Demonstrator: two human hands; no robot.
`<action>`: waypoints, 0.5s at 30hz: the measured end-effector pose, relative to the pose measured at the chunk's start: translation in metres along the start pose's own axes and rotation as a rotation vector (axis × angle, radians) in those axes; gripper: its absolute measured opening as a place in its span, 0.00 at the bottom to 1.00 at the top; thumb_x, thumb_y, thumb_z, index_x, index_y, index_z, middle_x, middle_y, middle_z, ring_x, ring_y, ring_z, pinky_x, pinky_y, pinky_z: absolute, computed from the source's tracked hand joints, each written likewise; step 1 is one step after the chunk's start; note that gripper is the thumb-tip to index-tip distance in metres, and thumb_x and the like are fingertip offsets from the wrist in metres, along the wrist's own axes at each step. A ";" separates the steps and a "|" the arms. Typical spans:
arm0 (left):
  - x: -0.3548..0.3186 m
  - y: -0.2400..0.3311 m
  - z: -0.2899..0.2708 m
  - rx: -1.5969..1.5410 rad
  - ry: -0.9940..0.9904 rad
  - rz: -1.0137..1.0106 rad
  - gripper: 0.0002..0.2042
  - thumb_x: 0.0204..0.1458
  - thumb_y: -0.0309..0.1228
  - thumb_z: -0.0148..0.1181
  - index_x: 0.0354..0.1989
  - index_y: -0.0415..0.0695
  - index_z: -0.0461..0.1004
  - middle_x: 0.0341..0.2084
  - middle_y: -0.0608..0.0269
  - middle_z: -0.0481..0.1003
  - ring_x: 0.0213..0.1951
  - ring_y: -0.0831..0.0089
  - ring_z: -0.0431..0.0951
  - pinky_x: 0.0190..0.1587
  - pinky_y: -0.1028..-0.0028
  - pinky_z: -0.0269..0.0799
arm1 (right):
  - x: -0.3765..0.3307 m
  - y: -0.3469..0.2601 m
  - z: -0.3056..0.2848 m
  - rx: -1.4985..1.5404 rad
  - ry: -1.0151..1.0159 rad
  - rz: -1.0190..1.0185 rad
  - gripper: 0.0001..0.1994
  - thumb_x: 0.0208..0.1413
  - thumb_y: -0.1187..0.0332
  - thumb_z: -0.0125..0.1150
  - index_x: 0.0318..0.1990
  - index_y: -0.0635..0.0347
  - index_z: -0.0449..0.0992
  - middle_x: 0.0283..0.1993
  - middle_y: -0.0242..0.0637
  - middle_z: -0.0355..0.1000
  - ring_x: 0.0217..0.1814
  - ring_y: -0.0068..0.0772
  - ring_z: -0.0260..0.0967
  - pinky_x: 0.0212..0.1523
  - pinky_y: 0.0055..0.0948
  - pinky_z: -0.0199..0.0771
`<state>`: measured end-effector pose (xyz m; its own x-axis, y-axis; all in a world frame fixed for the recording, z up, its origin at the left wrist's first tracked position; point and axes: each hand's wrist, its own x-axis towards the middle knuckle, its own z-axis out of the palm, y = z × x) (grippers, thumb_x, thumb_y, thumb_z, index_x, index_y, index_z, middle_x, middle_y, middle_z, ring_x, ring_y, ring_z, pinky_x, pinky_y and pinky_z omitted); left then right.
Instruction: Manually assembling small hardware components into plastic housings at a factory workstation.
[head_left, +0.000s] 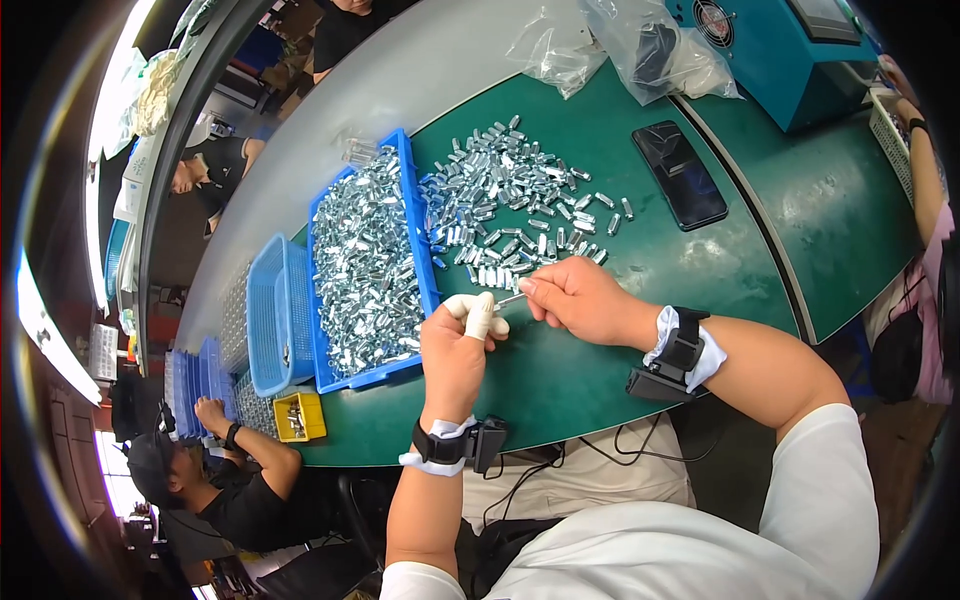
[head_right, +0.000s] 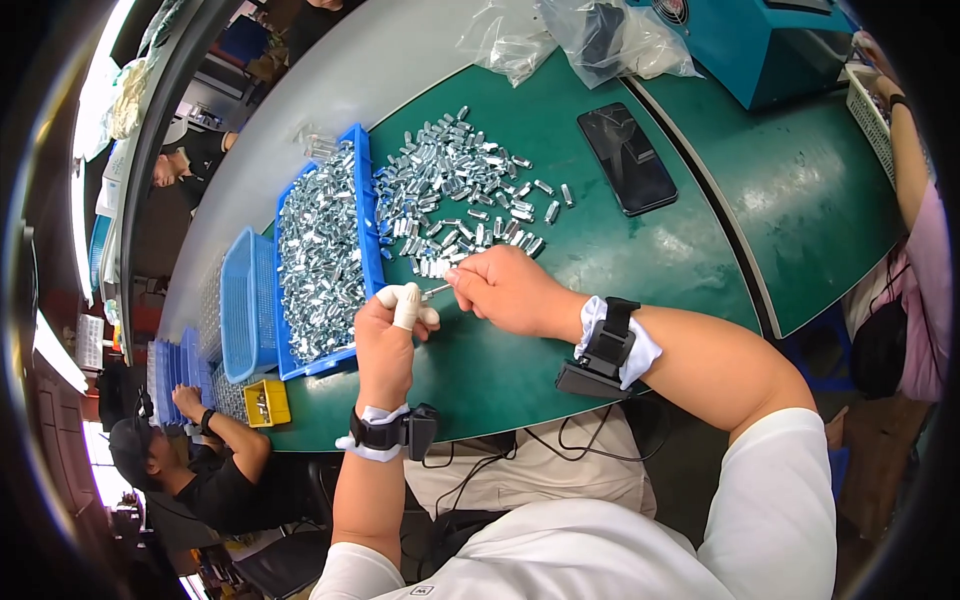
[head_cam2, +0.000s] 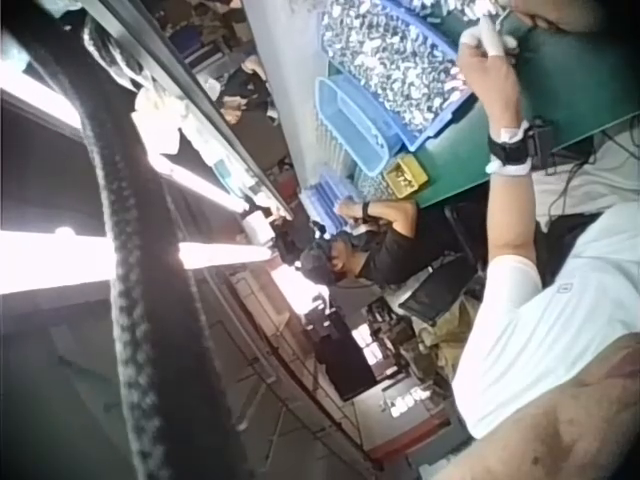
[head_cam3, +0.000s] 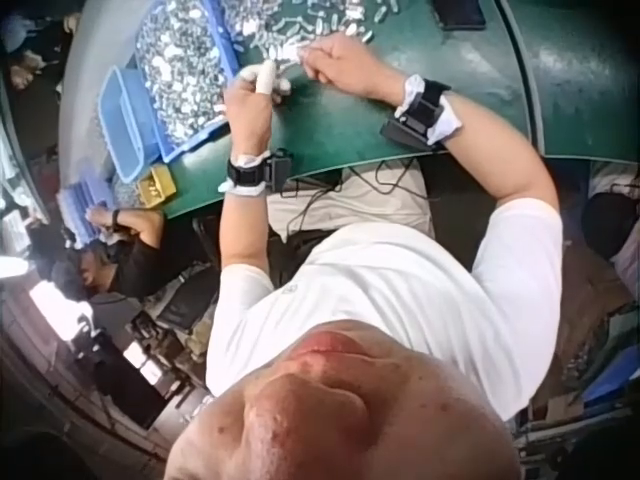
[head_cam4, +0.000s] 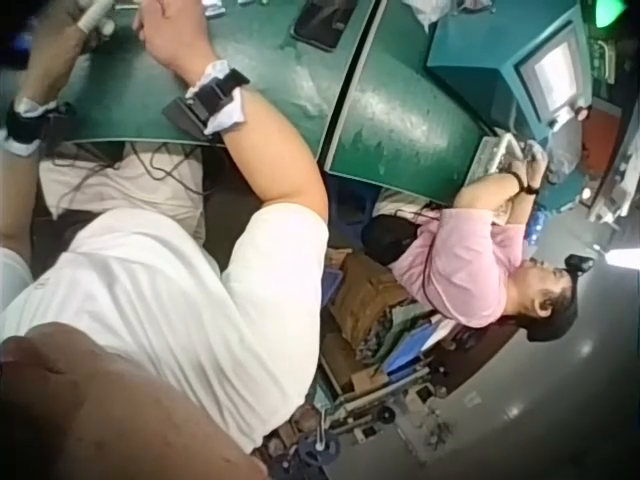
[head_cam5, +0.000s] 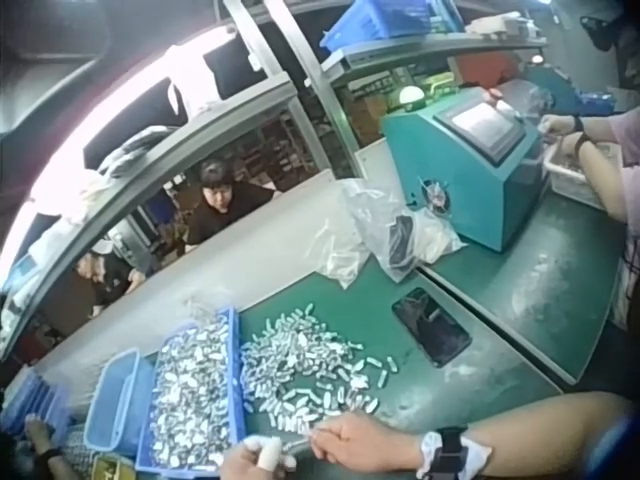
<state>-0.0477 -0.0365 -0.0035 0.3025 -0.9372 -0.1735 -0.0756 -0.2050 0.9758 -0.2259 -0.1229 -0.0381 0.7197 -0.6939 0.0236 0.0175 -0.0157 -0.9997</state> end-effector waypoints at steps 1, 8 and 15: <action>0.001 0.001 0.000 0.082 -0.020 -0.046 0.03 0.56 0.25 0.61 0.32 0.39 0.75 0.26 0.64 0.77 0.26 0.79 0.74 0.31 0.81 0.69 | 0.000 0.001 0.001 -0.001 -0.001 -0.002 0.21 0.66 0.59 0.47 0.21 0.59 0.71 0.15 0.25 0.62 0.17 0.13 0.56 0.20 0.19 0.56; -0.001 -0.009 0.022 0.010 -0.035 0.112 0.06 0.54 0.25 0.63 0.27 0.41 0.73 0.21 0.69 0.74 0.23 0.84 0.69 0.27 0.83 0.63 | 0.004 0.006 -0.001 0.083 -0.070 0.019 0.22 0.64 0.58 0.49 0.19 0.60 0.71 0.14 0.27 0.64 0.16 0.16 0.57 0.19 0.22 0.58; 0.004 -0.020 0.019 0.119 -0.032 0.306 0.05 0.52 0.24 0.65 0.29 0.40 0.74 0.21 0.70 0.73 0.24 0.85 0.69 0.27 0.82 0.63 | 0.004 0.002 -0.009 0.139 -0.117 0.047 0.22 0.64 0.58 0.50 0.19 0.59 0.71 0.14 0.26 0.63 0.16 0.15 0.56 0.18 0.20 0.56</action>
<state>-0.0634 -0.0415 -0.0258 0.2191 -0.9683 0.1195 -0.2694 0.0577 0.9613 -0.2292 -0.1318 -0.0403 0.7975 -0.6031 -0.0149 0.0723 0.1200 -0.9901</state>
